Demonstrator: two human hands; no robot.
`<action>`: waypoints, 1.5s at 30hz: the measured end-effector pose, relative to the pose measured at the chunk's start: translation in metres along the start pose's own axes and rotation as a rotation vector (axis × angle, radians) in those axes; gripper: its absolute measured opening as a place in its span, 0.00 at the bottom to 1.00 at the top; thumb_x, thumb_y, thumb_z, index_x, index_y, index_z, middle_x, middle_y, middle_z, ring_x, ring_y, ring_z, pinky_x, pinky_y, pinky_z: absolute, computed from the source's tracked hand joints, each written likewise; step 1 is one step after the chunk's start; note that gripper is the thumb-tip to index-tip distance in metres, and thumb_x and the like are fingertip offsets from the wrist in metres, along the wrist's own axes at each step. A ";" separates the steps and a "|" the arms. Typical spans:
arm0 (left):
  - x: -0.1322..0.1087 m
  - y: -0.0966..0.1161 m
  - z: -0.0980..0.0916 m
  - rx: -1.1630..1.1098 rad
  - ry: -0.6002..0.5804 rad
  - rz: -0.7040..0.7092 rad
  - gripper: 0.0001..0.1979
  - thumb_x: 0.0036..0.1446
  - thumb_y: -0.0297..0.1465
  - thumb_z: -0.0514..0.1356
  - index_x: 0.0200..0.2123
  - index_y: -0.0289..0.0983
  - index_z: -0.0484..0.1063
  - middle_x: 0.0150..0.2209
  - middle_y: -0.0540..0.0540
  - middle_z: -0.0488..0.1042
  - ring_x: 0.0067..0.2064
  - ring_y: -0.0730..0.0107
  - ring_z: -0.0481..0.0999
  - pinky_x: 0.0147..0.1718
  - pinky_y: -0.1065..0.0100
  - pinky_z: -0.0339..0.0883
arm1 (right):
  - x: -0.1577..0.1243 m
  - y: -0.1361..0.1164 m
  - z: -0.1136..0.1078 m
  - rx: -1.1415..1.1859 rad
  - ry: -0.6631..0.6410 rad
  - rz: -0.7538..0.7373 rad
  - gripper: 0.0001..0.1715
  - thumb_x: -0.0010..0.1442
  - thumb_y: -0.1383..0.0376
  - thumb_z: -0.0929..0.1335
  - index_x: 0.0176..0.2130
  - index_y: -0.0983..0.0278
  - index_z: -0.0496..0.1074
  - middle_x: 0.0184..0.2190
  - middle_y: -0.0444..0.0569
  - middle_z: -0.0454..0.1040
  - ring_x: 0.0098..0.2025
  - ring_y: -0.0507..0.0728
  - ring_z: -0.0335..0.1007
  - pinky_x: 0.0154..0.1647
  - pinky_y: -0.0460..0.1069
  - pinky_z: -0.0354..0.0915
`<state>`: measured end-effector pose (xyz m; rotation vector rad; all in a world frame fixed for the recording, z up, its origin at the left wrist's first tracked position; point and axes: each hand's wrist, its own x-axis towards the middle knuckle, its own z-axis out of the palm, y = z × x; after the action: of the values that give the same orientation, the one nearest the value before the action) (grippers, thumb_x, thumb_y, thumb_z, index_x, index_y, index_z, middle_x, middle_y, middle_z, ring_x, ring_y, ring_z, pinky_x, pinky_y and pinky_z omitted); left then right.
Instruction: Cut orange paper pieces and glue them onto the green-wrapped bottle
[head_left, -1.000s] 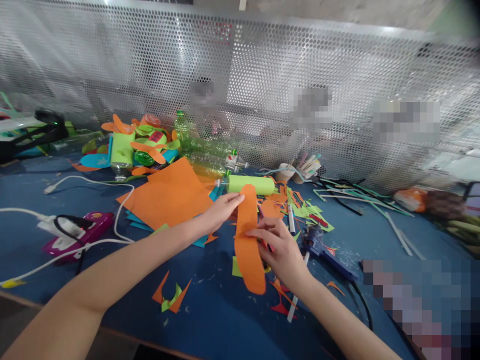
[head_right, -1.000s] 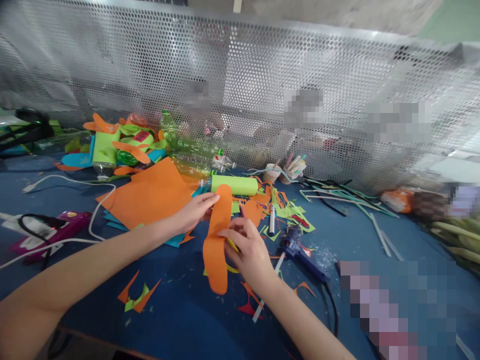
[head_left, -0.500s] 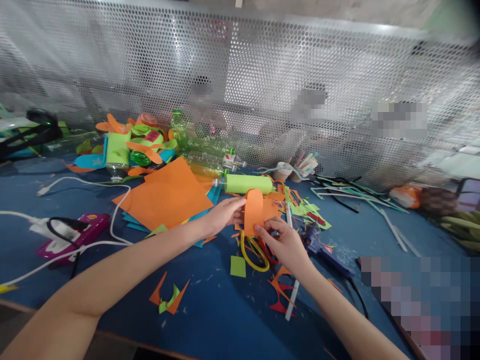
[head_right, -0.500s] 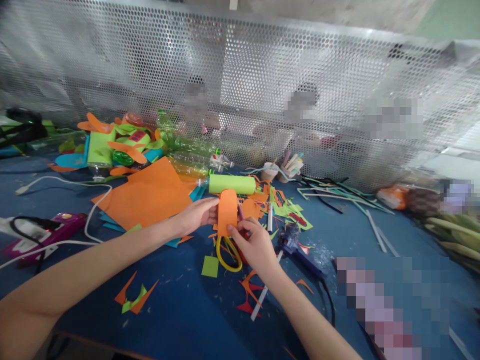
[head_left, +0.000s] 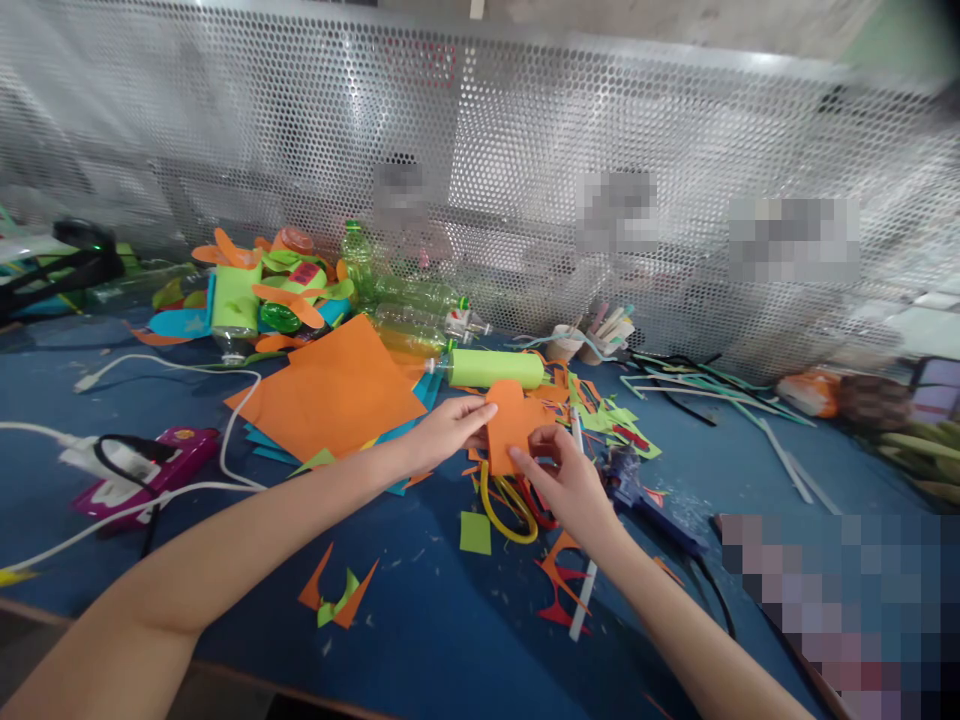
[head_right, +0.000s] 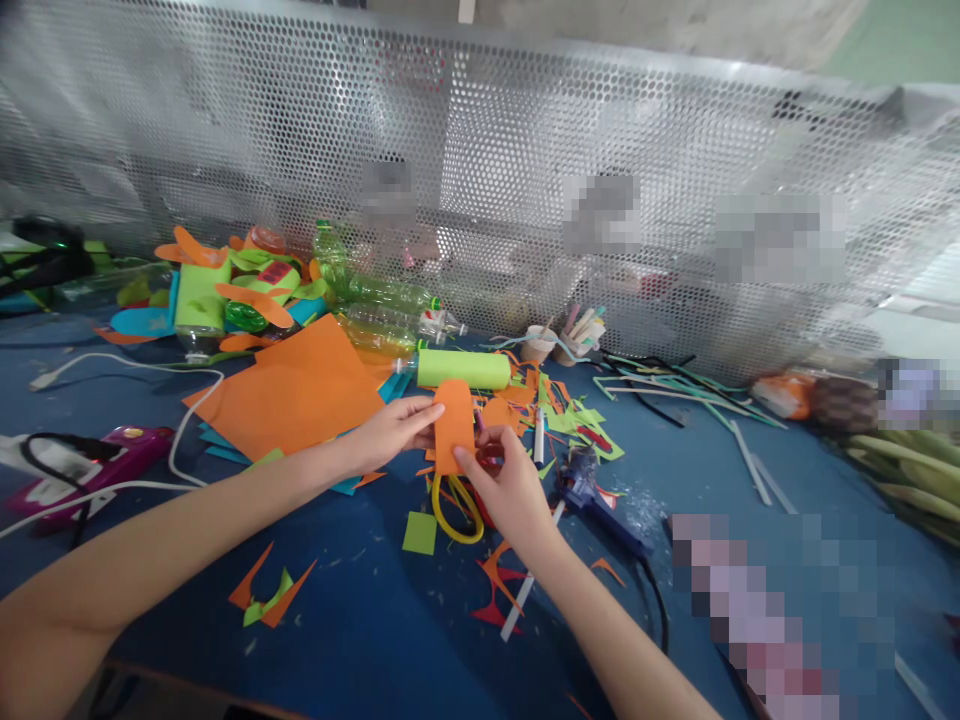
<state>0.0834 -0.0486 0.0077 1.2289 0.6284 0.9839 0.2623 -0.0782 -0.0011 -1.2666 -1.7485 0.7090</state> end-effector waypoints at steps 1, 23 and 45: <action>0.000 0.000 0.000 -0.006 -0.003 -0.003 0.14 0.56 0.40 0.56 0.37 0.34 0.72 0.38 0.41 0.75 0.40 0.64 0.75 0.45 0.60 0.65 | 0.000 0.001 0.001 0.063 -0.017 0.025 0.17 0.52 0.53 0.68 0.35 0.62 0.62 0.32 0.48 0.68 0.32 0.54 0.66 0.31 0.48 0.66; 0.004 -0.007 -0.002 -0.073 0.073 0.034 0.16 0.56 0.39 0.56 0.41 0.34 0.72 0.41 0.39 0.75 0.40 0.63 0.75 0.42 0.61 0.67 | 0.001 0.002 0.001 0.312 -0.185 0.183 0.15 0.52 0.53 0.68 0.30 0.62 0.66 0.24 0.41 0.68 0.26 0.52 0.67 0.31 0.48 0.65; 0.002 -0.004 0.000 -0.091 0.081 0.035 0.15 0.58 0.39 0.55 0.44 0.36 0.70 0.44 0.38 0.74 0.41 0.62 0.76 0.40 0.60 0.69 | 0.002 0.000 0.001 0.380 -0.153 0.202 0.17 0.50 0.53 0.69 0.31 0.62 0.64 0.25 0.44 0.71 0.26 0.53 0.69 0.33 0.50 0.67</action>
<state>0.0857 -0.0473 0.0046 1.1275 0.6206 1.0845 0.2612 -0.0760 -0.0013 -1.1540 -1.5207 1.2201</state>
